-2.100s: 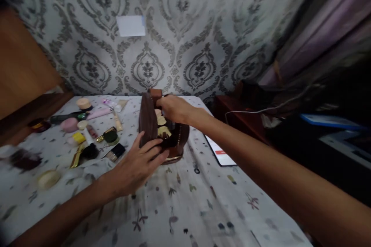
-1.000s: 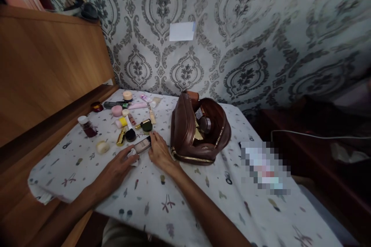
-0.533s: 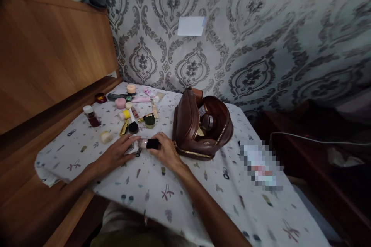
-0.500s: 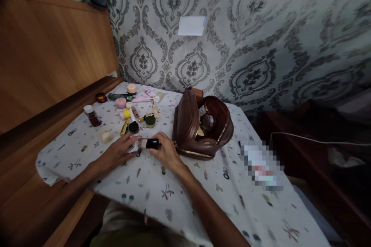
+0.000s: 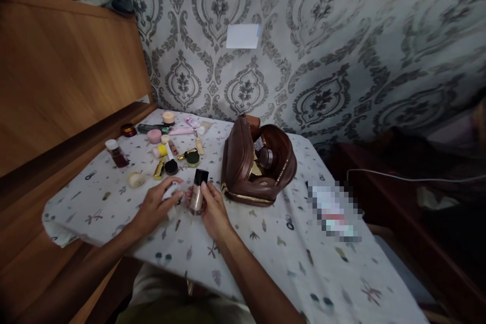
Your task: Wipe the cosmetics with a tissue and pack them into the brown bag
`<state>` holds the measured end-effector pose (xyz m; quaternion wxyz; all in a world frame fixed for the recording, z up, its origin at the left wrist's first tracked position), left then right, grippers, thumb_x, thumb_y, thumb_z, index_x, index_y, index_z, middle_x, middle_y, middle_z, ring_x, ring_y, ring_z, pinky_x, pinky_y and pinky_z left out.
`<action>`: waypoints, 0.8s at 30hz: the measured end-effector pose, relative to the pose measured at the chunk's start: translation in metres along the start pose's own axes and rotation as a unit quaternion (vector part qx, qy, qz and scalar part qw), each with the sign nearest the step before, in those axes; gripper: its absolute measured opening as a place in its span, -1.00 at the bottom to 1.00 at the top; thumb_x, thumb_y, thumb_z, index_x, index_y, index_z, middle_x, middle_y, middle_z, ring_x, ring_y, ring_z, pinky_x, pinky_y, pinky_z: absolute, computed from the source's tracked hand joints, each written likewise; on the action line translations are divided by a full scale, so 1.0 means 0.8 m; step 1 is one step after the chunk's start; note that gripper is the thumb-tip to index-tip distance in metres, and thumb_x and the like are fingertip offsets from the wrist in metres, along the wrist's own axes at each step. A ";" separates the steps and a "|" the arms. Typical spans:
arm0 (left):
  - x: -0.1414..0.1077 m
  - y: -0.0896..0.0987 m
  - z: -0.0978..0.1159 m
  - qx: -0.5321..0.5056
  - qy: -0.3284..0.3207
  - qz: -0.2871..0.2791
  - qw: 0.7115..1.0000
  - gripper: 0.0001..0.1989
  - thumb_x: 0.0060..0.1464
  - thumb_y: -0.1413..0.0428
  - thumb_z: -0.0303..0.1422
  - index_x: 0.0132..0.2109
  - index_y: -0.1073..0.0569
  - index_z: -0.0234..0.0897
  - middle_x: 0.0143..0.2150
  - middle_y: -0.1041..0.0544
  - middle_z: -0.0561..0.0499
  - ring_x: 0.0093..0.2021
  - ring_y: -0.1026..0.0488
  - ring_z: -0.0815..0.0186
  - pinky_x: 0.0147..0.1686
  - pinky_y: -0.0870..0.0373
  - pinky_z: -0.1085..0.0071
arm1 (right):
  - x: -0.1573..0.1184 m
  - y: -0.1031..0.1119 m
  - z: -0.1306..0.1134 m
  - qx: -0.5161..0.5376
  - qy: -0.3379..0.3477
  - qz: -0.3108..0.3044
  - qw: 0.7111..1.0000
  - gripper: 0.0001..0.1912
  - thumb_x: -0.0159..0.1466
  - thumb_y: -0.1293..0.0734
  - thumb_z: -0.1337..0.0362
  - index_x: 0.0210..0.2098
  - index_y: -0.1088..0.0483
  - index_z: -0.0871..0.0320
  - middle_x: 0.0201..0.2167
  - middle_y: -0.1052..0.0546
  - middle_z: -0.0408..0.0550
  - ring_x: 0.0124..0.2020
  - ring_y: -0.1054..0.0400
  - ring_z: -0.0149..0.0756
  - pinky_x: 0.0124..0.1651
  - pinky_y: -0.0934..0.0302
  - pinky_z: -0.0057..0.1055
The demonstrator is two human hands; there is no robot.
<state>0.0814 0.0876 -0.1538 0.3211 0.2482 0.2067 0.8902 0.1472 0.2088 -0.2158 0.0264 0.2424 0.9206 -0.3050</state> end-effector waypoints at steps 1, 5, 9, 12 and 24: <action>0.002 0.011 0.003 0.010 -0.007 0.045 0.999 -0.74 0.29 0.03 -0.22 0.02 -0.36 -0.25 -0.11 -0.53 -0.03 -0.10 -0.47 0.23 -0.04 -0.38 0.29 | -0.001 0.000 0.003 0.000 -0.016 -0.003 1.000 -0.52 -0.01 -0.50 -0.11 -0.29 -0.41 0.11 -0.43 -0.57 -0.10 -0.39 -0.49 -0.22 -0.39 -0.36 -0.35; 0.006 0.005 0.034 0.081 -0.155 0.085 0.981 -0.59 0.33 0.10 -0.27 0.25 -0.19 -0.29 0.20 -0.36 -0.23 0.22 -0.29 0.15 0.19 -0.26 0.15 | -0.006 -0.001 0.015 -0.038 -0.042 0.003 0.998 -0.53 0.04 -0.43 -0.17 -0.35 -0.39 0.11 -0.52 -0.51 -0.13 -0.51 -0.40 -0.28 -0.51 -0.28 -0.39; 0.011 -0.042 0.041 0.171 -0.237 -0.013 0.956 -0.58 0.30 0.05 -0.26 0.22 -0.30 -0.31 0.20 -0.32 -0.27 0.24 -0.22 0.04 0.19 -0.24 0.04 | -0.011 -0.001 0.023 -0.094 -0.030 0.009 0.995 -0.56 0.06 -0.40 -0.17 -0.42 -0.34 0.07 -0.58 -0.43 -0.19 -0.57 -0.32 -0.32 -0.59 -0.17 -0.46; 0.033 -0.038 0.024 0.122 -0.134 -0.008 0.983 -0.64 0.28 0.05 -0.25 0.07 -0.45 -0.34 0.00 -0.43 -0.24 0.07 -0.35 0.02 0.10 -0.29 0.02 | -0.016 -0.006 0.026 -0.086 -0.036 -0.017 0.996 -0.53 0.07 -0.39 -0.18 -0.47 -0.35 0.12 -0.62 -0.38 -0.19 -0.63 -0.22 -0.40 -0.63 -0.11 -0.49; 0.041 -0.053 -0.011 -0.329 0.085 -0.103 0.935 -0.46 0.22 0.02 0.00 0.19 -0.32 -0.23 -0.05 -0.49 -0.09 -0.59 -0.26 0.51 -0.61 -0.28 0.51 | -0.014 -0.011 0.015 0.088 -0.065 -0.058 0.992 -0.57 -0.04 -0.59 0.05 -0.32 -0.45 0.16 -0.49 -0.56 -0.13 -0.52 -0.41 -0.40 -0.53 -0.30 -0.53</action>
Point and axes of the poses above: each hand's wrist, its own x-axis towards the middle knuckle, its own y-axis out of the back of the hand, z = x × y, the point moved 7 cm from there along x, towards the middle knuckle
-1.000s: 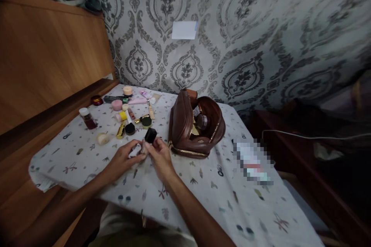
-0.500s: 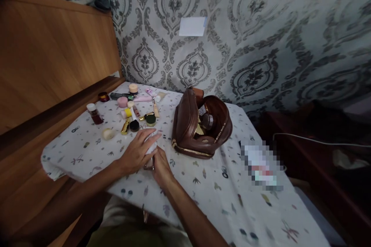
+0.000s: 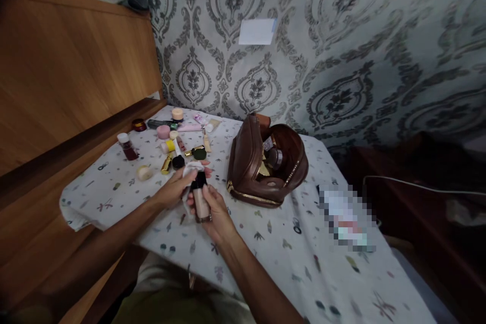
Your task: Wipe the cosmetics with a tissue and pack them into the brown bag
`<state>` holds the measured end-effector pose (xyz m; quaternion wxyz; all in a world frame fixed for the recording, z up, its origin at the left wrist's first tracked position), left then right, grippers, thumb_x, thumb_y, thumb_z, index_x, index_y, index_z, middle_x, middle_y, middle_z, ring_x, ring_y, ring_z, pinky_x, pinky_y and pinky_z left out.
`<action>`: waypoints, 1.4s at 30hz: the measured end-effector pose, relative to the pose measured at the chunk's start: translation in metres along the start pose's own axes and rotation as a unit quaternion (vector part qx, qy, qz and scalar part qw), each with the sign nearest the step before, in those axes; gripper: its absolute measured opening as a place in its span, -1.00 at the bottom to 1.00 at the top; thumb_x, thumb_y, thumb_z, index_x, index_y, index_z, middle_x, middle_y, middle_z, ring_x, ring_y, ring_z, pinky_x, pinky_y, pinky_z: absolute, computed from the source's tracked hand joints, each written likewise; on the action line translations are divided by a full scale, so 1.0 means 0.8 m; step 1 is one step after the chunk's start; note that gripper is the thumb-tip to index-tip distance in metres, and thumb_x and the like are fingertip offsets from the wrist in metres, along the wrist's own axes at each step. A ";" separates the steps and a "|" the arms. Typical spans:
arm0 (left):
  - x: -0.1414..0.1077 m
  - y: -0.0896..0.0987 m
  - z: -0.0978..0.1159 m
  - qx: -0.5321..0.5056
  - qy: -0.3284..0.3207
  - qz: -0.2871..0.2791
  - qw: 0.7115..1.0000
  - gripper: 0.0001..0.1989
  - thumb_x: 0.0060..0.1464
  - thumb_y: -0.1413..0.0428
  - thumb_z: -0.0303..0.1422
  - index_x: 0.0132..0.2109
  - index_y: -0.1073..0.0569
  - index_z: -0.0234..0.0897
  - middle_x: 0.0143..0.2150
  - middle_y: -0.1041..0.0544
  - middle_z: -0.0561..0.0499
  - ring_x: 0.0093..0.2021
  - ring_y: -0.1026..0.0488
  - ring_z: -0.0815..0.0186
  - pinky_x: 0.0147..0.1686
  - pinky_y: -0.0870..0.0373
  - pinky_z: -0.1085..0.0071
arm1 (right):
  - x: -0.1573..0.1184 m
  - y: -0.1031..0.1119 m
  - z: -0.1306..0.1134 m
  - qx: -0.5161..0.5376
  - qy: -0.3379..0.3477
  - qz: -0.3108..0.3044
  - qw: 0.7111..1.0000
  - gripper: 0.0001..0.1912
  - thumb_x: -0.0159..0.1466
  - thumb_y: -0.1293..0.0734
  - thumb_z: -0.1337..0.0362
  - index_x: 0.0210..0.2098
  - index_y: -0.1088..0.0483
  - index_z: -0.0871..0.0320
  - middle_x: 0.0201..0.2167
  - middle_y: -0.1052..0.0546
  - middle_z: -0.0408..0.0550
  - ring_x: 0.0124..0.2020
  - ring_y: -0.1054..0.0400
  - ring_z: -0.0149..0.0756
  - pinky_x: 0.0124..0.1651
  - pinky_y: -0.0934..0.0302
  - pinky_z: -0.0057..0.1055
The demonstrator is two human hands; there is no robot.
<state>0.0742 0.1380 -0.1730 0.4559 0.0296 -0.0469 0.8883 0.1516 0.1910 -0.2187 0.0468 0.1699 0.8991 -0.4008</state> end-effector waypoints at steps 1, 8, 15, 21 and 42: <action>-0.003 -0.002 -0.001 0.024 -0.017 0.005 1.000 -0.45 0.19 -0.03 -0.03 0.23 -0.27 -0.20 -0.03 -0.47 -0.07 -0.58 -0.26 0.51 -0.60 -0.28 0.51 | 0.002 0.004 0.001 0.009 0.000 0.006 1.000 -0.57 -0.05 -0.59 0.05 -0.33 -0.46 0.17 -0.50 -0.56 -0.14 -0.52 -0.41 -0.41 -0.52 -0.30 -0.54; -0.004 0.012 0.013 0.203 -0.096 0.125 0.966 -0.77 0.16 -0.09 -0.18 -0.23 -0.42 -0.27 -0.34 -0.43 0.05 -0.28 -0.37 0.30 -0.17 -0.33 0.40 | -0.002 0.009 0.011 -0.045 -0.011 0.030 0.998 -0.57 0.00 -0.55 -0.02 -0.33 -0.50 0.17 -0.49 -0.51 -0.17 -0.47 -0.35 -0.41 -0.51 -0.24 -0.52; 0.003 0.046 -0.016 0.114 0.035 0.209 0.971 -0.41 0.20 0.16 0.14 -0.27 -0.44 -0.30 -0.54 -0.36 0.07 -0.53 -0.33 0.32 -0.48 -0.32 0.41 | -0.008 -0.008 0.007 -0.091 -0.010 -0.017 0.996 -0.55 -0.08 -0.61 0.17 -0.26 -0.44 0.14 -0.49 -0.47 -0.22 -0.51 -0.31 -0.47 -0.57 -0.17 -0.59; -0.007 0.037 0.001 0.154 -0.057 0.173 0.971 -0.33 0.26 0.25 0.11 0.03 -0.50 -0.28 -0.11 -0.54 -0.13 0.01 -0.44 0.14 0.06 -0.35 0.23 | -0.002 0.000 0.004 -0.001 -0.021 0.017 1.000 -0.59 -0.02 -0.58 0.12 -0.29 -0.43 0.16 -0.37 -0.59 -0.07 -0.37 -0.46 -0.34 -0.37 -0.36 -0.47; -0.004 0.005 -0.030 0.103 -0.005 0.021 0.994 -0.35 0.20 0.13 0.16 -0.03 -0.51 -0.30 -0.20 -0.57 -0.09 -0.17 -0.48 0.19 -0.09 -0.43 0.27 | 0.003 0.015 -0.005 0.050 0.016 0.047 0.997 -0.69 0.05 -0.55 0.17 -0.25 -0.52 0.14 -0.40 -0.60 -0.13 -0.42 -0.45 -0.39 -0.37 -0.36 -0.51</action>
Point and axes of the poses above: each hand's wrist, its own x-axis towards the middle knuckle, its own y-axis out of the back of the hand, z = x × y, the point moved 7 cm from there along x, towards the middle knuckle
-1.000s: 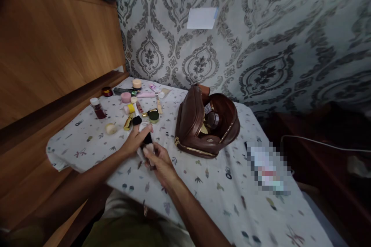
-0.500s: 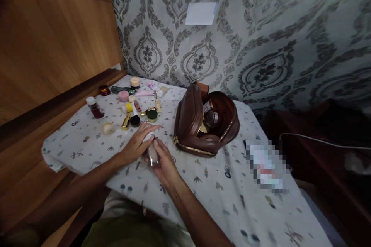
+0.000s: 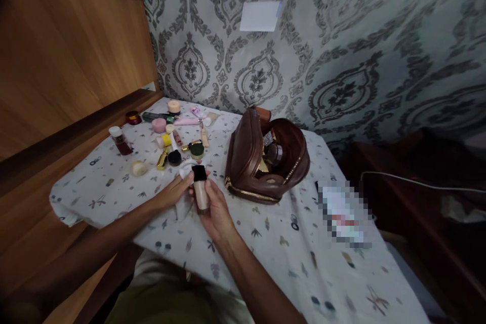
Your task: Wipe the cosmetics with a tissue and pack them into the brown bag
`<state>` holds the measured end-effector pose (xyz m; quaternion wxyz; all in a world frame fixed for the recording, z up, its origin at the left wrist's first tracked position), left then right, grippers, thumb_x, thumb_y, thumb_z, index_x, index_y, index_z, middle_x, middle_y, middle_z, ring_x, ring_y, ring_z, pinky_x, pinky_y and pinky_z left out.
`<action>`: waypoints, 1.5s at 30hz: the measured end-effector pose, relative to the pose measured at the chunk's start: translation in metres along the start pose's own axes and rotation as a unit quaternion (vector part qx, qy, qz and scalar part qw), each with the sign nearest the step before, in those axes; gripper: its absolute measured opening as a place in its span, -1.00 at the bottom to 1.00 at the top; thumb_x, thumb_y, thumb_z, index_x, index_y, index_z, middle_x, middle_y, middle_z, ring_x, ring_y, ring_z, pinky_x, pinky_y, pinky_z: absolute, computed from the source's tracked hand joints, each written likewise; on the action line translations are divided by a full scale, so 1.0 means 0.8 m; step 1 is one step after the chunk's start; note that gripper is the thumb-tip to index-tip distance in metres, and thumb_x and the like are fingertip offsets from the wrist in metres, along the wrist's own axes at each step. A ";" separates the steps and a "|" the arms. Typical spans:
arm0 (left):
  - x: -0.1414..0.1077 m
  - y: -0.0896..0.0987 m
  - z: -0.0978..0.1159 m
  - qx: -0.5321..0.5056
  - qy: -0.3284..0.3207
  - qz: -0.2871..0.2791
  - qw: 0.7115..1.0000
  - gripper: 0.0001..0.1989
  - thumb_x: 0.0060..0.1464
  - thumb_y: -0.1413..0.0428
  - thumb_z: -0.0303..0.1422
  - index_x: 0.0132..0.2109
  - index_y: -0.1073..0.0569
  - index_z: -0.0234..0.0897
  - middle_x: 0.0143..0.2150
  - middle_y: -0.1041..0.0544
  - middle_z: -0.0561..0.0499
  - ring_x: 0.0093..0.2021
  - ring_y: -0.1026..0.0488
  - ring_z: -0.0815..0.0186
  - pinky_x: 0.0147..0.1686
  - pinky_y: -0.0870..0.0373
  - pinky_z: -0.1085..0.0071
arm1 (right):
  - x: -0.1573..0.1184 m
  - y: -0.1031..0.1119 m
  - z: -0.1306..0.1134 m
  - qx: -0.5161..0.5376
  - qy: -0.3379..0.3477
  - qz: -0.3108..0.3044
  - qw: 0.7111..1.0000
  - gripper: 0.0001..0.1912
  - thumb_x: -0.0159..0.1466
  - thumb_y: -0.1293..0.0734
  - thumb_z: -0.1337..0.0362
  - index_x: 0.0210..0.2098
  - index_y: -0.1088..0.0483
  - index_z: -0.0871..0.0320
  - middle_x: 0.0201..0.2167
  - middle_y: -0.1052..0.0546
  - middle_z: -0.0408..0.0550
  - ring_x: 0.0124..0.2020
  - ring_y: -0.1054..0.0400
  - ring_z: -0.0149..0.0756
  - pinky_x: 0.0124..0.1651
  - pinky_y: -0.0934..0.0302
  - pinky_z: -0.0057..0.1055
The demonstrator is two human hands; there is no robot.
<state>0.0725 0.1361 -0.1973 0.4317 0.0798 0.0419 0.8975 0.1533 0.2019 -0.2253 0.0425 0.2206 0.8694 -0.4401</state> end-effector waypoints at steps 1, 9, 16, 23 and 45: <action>-0.001 -0.002 0.002 0.016 -0.006 -0.003 1.000 -0.38 0.22 0.14 0.14 -0.09 -0.53 -0.29 -0.24 -0.57 -0.08 -0.16 -0.48 0.17 -0.07 -0.43 0.25 | 0.001 0.002 -0.002 -0.003 0.020 0.015 1.000 -0.69 0.03 -0.56 0.17 -0.28 -0.52 0.13 -0.38 -0.60 -0.15 -0.40 -0.45 -0.40 -0.33 -0.36 -0.51; -0.020 -0.022 0.017 0.205 -0.130 -0.006 0.970 -0.46 0.33 0.16 -0.13 0.30 -0.22 -0.36 0.28 -0.33 -0.25 0.35 -0.17 0.09 0.34 -0.06 0.05 | -0.002 0.005 -0.019 -0.050 0.102 0.061 0.992 -0.69 0.02 -0.55 0.19 -0.25 -0.48 0.01 -0.29 -0.56 -0.25 -0.31 -0.42 -0.43 -0.28 -0.29 -0.54; -0.044 -0.054 0.018 0.386 -0.235 -0.037 0.891 -0.23 0.29 0.02 -0.28 0.45 0.30 -0.16 0.48 0.21 -0.28 0.45 0.13 -0.02 0.31 -0.13 -0.04 | 0.004 0.017 -0.028 0.015 0.123 0.096 0.988 -0.68 -0.05 -0.57 0.24 -0.32 -0.47 0.01 -0.34 -0.57 -0.30 -0.29 -0.45 -0.47 -0.15 -0.34 -0.55; -0.066 -0.073 0.046 0.466 -0.390 -0.044 0.793 -0.26 0.29 0.05 -0.37 0.45 0.27 -0.35 0.48 0.25 -0.38 0.45 0.23 -0.13 0.32 -0.05 -0.14 | 0.014 0.034 -0.021 0.089 0.060 0.104 0.989 -0.72 -0.12 -0.60 0.31 -0.44 -0.49 0.07 -0.41 -0.61 -0.23 -0.29 -0.50 -0.37 -0.20 -0.41 -0.49; -0.028 -0.028 0.015 0.210 -0.151 0.092 0.962 -0.42 0.37 0.19 -0.22 0.44 0.13 -0.18 0.47 0.05 -0.16 0.46 0.13 0.19 0.40 0.12 0.09 | 0.012 0.001 -0.008 0.087 0.023 0.006 0.996 -0.73 -0.06 -0.60 0.24 -0.38 -0.54 0.07 -0.36 -0.65 -0.28 -0.29 -0.51 -0.43 -0.15 -0.41 -0.52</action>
Point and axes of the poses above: each hand's wrist, its own x-axis towards the middle knuckle, its own y-axis out of the back of the hand, z = x × y, the point moved 7 cm from there along x, towards the middle knuckle
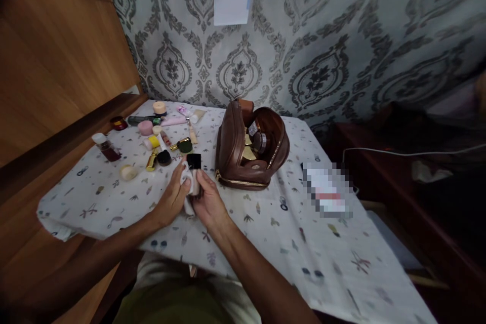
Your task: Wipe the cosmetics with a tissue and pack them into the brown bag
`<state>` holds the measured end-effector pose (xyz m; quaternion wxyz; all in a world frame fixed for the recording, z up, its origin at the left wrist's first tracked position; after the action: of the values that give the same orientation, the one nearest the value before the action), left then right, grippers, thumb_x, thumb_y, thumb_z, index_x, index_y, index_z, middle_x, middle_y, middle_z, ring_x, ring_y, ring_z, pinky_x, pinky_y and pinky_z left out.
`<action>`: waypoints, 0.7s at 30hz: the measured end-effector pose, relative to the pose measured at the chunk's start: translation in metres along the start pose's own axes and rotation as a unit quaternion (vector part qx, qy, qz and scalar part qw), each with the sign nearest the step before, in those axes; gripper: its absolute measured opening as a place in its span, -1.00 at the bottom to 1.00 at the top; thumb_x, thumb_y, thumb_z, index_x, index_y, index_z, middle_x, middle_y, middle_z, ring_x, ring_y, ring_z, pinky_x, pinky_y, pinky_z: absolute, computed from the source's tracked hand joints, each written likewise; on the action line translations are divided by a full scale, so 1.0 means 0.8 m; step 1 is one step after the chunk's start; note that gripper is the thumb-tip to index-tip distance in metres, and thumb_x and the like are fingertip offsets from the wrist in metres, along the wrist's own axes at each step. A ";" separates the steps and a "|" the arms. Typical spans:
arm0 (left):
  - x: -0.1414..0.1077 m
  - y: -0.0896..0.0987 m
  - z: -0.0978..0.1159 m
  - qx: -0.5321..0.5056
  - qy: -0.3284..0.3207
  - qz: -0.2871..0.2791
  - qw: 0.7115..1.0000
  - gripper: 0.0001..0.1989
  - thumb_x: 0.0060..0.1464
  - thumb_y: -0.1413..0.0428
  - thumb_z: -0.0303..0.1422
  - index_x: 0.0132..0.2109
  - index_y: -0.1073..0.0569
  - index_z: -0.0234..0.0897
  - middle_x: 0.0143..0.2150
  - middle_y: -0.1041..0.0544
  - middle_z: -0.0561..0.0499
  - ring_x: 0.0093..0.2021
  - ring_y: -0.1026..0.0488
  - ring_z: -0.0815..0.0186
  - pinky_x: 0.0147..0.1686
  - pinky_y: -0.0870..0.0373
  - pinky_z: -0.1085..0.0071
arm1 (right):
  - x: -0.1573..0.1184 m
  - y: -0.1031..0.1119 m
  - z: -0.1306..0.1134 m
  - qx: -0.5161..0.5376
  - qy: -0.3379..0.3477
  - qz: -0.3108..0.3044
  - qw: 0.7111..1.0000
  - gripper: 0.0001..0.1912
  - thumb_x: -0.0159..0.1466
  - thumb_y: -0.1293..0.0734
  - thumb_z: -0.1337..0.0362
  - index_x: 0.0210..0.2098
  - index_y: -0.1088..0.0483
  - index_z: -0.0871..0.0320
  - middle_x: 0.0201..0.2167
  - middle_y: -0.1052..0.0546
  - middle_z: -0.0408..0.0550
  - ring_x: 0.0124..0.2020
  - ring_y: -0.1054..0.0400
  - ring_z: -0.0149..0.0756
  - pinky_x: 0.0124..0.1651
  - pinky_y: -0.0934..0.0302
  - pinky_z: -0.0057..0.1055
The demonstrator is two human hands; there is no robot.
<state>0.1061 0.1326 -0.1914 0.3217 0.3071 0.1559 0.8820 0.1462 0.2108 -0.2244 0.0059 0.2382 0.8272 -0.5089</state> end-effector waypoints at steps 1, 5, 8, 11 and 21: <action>-0.006 -0.005 0.002 0.010 -0.006 -0.021 1.000 -0.41 0.37 0.19 -0.23 0.44 0.16 -0.18 0.48 0.08 -0.17 0.46 0.14 0.18 0.40 0.11 0.08 | 0.002 0.003 -0.002 0.007 -0.002 0.004 1.000 -0.71 -0.08 -0.61 0.23 -0.37 -0.54 0.08 -0.36 -0.64 -0.29 -0.27 -0.51 -0.42 -0.13 -0.41 -0.50; -0.033 -0.019 0.019 0.075 -0.062 -0.097 0.991 -0.34 0.36 0.20 -0.32 0.45 0.37 -0.16 0.50 0.25 -0.17 0.47 0.24 0.13 0.40 0.07 0.03 | 0.005 0.008 -0.005 0.011 -0.023 0.003 1.000 -0.67 -0.05 -0.60 0.13 -0.34 -0.54 0.10 -0.40 -0.64 -0.22 -0.18 -0.53 -0.27 -0.14 -0.45 -0.37; -0.046 -0.021 0.027 0.107 -0.091 -0.122 0.982 -0.30 0.35 0.20 -0.37 0.44 0.46 -0.16 0.50 0.31 -0.17 0.47 0.27 0.08 0.38 0.04 0.00 | 0.001 0.005 -0.010 0.019 -0.011 0.004 1.000 -0.70 0.04 -0.55 0.11 -0.29 -0.54 0.09 -0.34 -0.65 -0.16 -0.15 -0.53 -0.21 -0.14 -0.46 -0.30; -0.044 -0.015 0.031 0.104 -0.086 -0.115 0.984 -0.31 0.34 0.21 -0.39 0.44 0.45 -0.15 0.50 0.30 -0.15 0.47 0.26 0.08 0.38 0.03 0.01 | -0.003 0.002 -0.010 0.027 -0.007 0.012 1.000 -0.72 0.03 -0.56 0.20 -0.27 -0.55 0.10 -0.27 -0.65 -0.15 -0.17 -0.53 -0.24 -0.12 -0.44 -0.33; 0.015 0.023 0.022 0.000 0.017 0.035 0.999 -0.52 0.36 0.18 -0.23 0.35 -0.11 -0.24 0.32 -0.15 -0.19 0.39 -0.07 0.18 0.38 0.02 0.13 | -0.007 -0.005 0.003 -0.002 -0.016 -0.015 1.000 -0.72 -0.03 -0.59 0.21 -0.33 -0.55 0.09 -0.30 -0.65 -0.21 -0.27 -0.50 -0.38 -0.17 -0.39 -0.47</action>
<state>0.1016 0.1283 -0.1646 0.2879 0.2973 0.1500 0.8979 0.1489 0.2051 -0.2207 0.0125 0.2176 0.8317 -0.5107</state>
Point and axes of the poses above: each hand's wrist, its own x-axis towards the middle knuckle, its own y-axis out of the back of the hand, z = x × y, the point moved 7 cm from there along x, towards the middle knuckle
